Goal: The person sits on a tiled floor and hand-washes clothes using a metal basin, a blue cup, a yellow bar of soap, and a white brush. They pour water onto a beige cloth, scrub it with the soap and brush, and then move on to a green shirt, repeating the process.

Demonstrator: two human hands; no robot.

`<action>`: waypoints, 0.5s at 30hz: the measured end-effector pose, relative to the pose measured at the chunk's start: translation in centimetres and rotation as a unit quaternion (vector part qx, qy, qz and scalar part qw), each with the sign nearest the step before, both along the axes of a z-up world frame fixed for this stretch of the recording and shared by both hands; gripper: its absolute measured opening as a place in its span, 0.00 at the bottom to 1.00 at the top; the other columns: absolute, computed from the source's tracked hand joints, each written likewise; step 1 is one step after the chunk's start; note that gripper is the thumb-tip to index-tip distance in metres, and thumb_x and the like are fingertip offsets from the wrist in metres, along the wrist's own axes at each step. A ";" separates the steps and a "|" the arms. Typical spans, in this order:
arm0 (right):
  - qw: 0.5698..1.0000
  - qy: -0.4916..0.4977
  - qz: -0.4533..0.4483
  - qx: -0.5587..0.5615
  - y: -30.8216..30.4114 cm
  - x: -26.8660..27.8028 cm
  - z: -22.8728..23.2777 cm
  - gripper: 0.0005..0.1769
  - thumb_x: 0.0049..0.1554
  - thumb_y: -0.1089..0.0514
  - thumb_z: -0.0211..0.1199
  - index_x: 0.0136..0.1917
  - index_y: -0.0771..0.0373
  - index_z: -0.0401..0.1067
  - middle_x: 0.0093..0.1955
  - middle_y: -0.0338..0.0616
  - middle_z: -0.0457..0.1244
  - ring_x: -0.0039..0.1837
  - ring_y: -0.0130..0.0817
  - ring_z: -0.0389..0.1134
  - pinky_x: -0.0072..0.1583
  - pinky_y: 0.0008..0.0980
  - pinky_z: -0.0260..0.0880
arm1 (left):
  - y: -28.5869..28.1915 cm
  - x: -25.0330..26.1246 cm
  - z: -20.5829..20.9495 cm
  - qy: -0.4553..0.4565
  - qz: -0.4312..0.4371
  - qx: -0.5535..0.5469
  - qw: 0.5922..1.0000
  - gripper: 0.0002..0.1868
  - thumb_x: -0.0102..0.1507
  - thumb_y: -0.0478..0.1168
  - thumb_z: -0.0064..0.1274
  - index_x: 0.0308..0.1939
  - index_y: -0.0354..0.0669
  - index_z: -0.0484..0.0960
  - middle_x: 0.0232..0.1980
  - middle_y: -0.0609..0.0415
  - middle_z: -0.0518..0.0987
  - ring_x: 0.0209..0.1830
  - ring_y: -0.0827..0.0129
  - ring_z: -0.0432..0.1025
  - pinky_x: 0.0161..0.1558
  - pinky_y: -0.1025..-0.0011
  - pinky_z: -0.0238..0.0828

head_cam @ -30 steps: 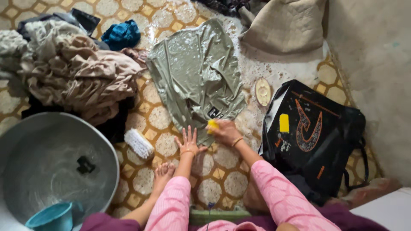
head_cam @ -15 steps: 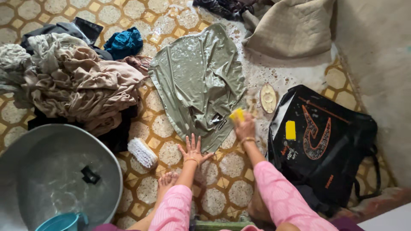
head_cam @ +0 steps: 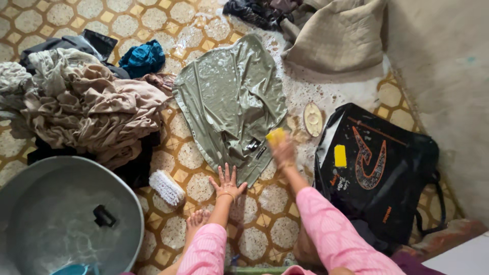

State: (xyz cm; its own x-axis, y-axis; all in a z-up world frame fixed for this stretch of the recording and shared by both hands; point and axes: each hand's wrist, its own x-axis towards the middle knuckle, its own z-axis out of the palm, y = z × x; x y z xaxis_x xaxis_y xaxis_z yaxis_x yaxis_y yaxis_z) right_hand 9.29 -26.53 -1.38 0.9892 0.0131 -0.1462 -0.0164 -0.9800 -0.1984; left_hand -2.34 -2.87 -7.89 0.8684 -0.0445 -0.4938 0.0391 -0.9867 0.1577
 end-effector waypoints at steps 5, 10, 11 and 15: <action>0.840 -0.250 0.433 0.211 2.4 -5.7 -0.2 0.23 0.55 0.46 0.60 0.62 0.53 0.71 0.55 0.49 0.65 0.58 0.43 0.64 0.55 0.45 0.66 | -0.1 -0.5 -0.8 0.029 -0.003 -0.007 1.000 0.55 0.59 0.78 0.40 0.83 0.66 0.38 0.85 0.57 0.22 0.83 0.53 0.13 0.68 0.22 0.11; 0.987 -0.158 0.007 -0.024 -1.1 0.8 -1.2 0.10 0.65 0.51 0.59 0.60 0.50 0.72 0.49 0.43 0.64 0.49 0.38 0.65 0.50 0.42 0.67 | 0.2 -0.3 -0.7 0.006 0.003 -0.021 1.000 0.55 0.59 0.78 0.40 0.83 0.64 0.38 0.85 0.58 0.22 0.83 0.55 0.13 0.68 0.23 0.10; 0.987 -0.123 0.061 -0.080 -0.9 0.7 -1.9 0.09 0.67 0.54 0.58 0.61 0.50 0.72 0.50 0.42 0.64 0.49 0.37 0.65 0.50 0.40 0.67 | 0.1 -0.5 -0.5 0.008 0.003 -0.018 1.000 0.55 0.59 0.78 0.40 0.83 0.63 0.39 0.85 0.57 0.22 0.83 0.54 0.13 0.68 0.23 0.10; 0.883 -0.249 0.388 0.087 1.9 -4.8 -3.9 0.17 0.59 0.49 0.60 0.61 0.51 0.71 0.56 0.46 0.65 0.59 0.42 0.64 0.59 0.45 0.65 | 0.1 -0.1 -0.9 0.027 -0.004 -0.002 1.000 0.55 0.59 0.78 0.40 0.83 0.64 0.38 0.85 0.58 0.21 0.83 0.54 0.13 0.68 0.23 0.10</action>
